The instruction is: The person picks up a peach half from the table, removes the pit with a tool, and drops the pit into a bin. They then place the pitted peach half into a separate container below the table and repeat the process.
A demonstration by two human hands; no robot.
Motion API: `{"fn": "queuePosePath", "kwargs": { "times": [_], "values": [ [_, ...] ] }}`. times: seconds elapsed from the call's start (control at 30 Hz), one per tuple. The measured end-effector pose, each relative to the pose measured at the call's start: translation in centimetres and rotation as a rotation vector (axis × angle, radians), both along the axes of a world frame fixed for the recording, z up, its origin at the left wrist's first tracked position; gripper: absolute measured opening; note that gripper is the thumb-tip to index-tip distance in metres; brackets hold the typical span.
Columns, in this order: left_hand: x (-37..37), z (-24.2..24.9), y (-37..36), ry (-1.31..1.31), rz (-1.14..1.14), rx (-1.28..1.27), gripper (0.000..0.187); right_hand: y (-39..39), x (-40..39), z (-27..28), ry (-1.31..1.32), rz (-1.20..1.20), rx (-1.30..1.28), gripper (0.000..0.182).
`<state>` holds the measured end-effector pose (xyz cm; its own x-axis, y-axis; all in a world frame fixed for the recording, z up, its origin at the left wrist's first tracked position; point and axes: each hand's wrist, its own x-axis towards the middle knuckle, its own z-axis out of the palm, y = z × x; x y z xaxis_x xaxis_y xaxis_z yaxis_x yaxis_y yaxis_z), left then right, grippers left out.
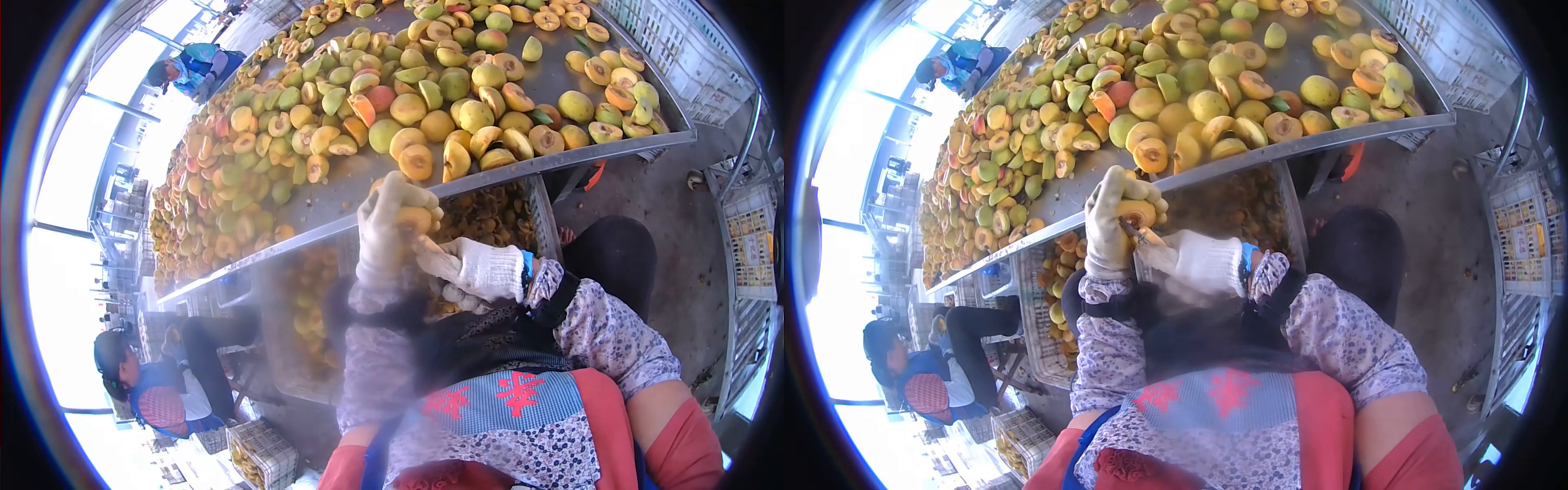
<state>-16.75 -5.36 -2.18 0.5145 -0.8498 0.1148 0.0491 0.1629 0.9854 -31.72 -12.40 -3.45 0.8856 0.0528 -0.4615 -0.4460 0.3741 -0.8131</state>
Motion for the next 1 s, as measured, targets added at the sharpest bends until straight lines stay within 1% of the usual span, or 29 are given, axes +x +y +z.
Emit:
{"fn": "queuePosePath", "kwargs": {
  "times": [0.03, 0.07, 0.1, 0.17, 0.2, 0.23, 0.3, 0.33, 0.37, 0.43, 0.47, 0.5, 0.57, 0.6, 0.63, 0.67, 0.7, 0.77, 0.8, 0.83, 0.9, 0.97, 1.0],
  "values": [
    [0.1, -0.1, -0.1, -0.108, 0.006, 0.095, 0.039, -0.1, 0.1, -0.4, -0.048, 0.009, -0.224, 0.055],
    [0.0, 0.0, -0.2, -0.219, 0.011, 0.19, 0.037, -0.2, 0.1, -0.8, 0.019, 0.049, -0.2, 0.057],
    [-0.3, 0.1, -0.3, -0.22, 0.01, 0.191, 0.037, -0.4, 0.1, -1.1, 0.018, 0.048, -0.198, 0.057],
    [-1.2, 0.6, -0.6, 0.591, 0.038, -0.078, 0.032, -0.6, 0.1, -1.2, -0.033, 0.138, 0.405, 0.058],
    [-0.9, 0.4, -0.7, 0.691, -0.013, -0.147, 0.027, 0.0, 0.1, -0.8, -0.017, 0.04, 0.268, 0.057],
    [-0.9, 0.4, -0.7, 0.689, -0.013, -0.15, 0.027, 0.1, 0.2, -0.4, -0.018, 0.041, 0.266, 0.057],
    [-1.1, 0.3, -0.7, 0.782, 0.1, -0.165, 0.026, 0.3, 0.4, 0.1, -0.072, 0.014, -0.217, 0.054],
    [-0.8, 0.3, -0.2, 0.773, 0.091, -0.189, 0.025, 0.2, 0.3, -0.5, -0.244, 0.0, -0.345, 0.05],
    [-0.1, 0.4, 0.5, 0.77, 0.095, -0.187, 0.025, 0.1, 0.2, -1.3, -0.247, 0.001, -0.342, 0.05],
    [2.7, 0.9, 2.6, 0.758, 0.316, -0.373, 0.023, -0.2, -0.1, -2.5, -0.211, 0.109, -0.812, 0.051],
    [4.6, 1.5, 4.6, 0.666, 0.314, -0.419, 0.022, -0.7, -0.5, -1.5, -0.026, 0.308, -1.04, 0.047],
    [6.2, 2.1, 7.0, 0.574, 0.311, -0.464, 0.022, -0.8, -1.0, -1.4, 0.123, 0.288, -1.087, 0.044],
    [5.5, 5.5, 10.7, -0.092, 0.732, -0.024, 0.029, -1.3, -1.7, -2.0, 0.13, 0.241, -1.182, 0.043],
    [5.7, 6.7, 11.6, -0.24, 0.864, 0.206, 0.022, -1.4, -1.6, -2.1, 0.129, 0.233, -1.182, 0.043],
    [5.7, 7.6, 12.0, -0.39, 0.991, 0.441, 0.019, -1.4, -1.4, -2.2, 0.091, 0.116, -1.19, 0.042],
    [5.5, 8.4, 11.5, -0.392, 1.065, 0.626, 0.038, -1.3, -1.2, -2.2, 0.052, 0.001, -1.195, 0.042],
    [5.7, 7.9, 10.7, -0.395, 1.065, 0.625, 0.038, -1.3, -1.0, -2.2, 0.051, -0.002, -1.194, 0.042],
    [5.5, 6.0, 7.4, -0.77, 0.65, 0.283, 0.039, -1.1, -0.6, -2.0, -0.019, -0.134, -1.153, 0.041],
    [3.8, 5.9, 3.8, -0.447, 0.556, 0.246, 0.038, -1.0, -0.5, -1.8, -0.027, -0.143, -1.147, 0.039],
    [4.0, 4.0, 1.3, -0.722, 0.482, 0.298, 0.045, -1.0, -0.6, -1.7, -0.027, -0.144, -1.151, 0.039],
    [3.1, 1.8, -3.5, -0.829, 0.366, 0.608, 0.052, -1.1, -0.7, -1.4, 0.005, -0.1, -1.147, 0.039],
    [2.4, -0.3, -7.1, -1.174, 0.317, 0.909, 0.056, -1.5, -0.9, -1.6, 0.024, -0.099, -1.141, 0.037],
    [2.2, -1.0, -7.5, -1.19, 0.327, 0.895, 0.052, -1.6, -1.1, -2.0, 0.016, -0.123, -1.172, 0.039]
  ]
}}
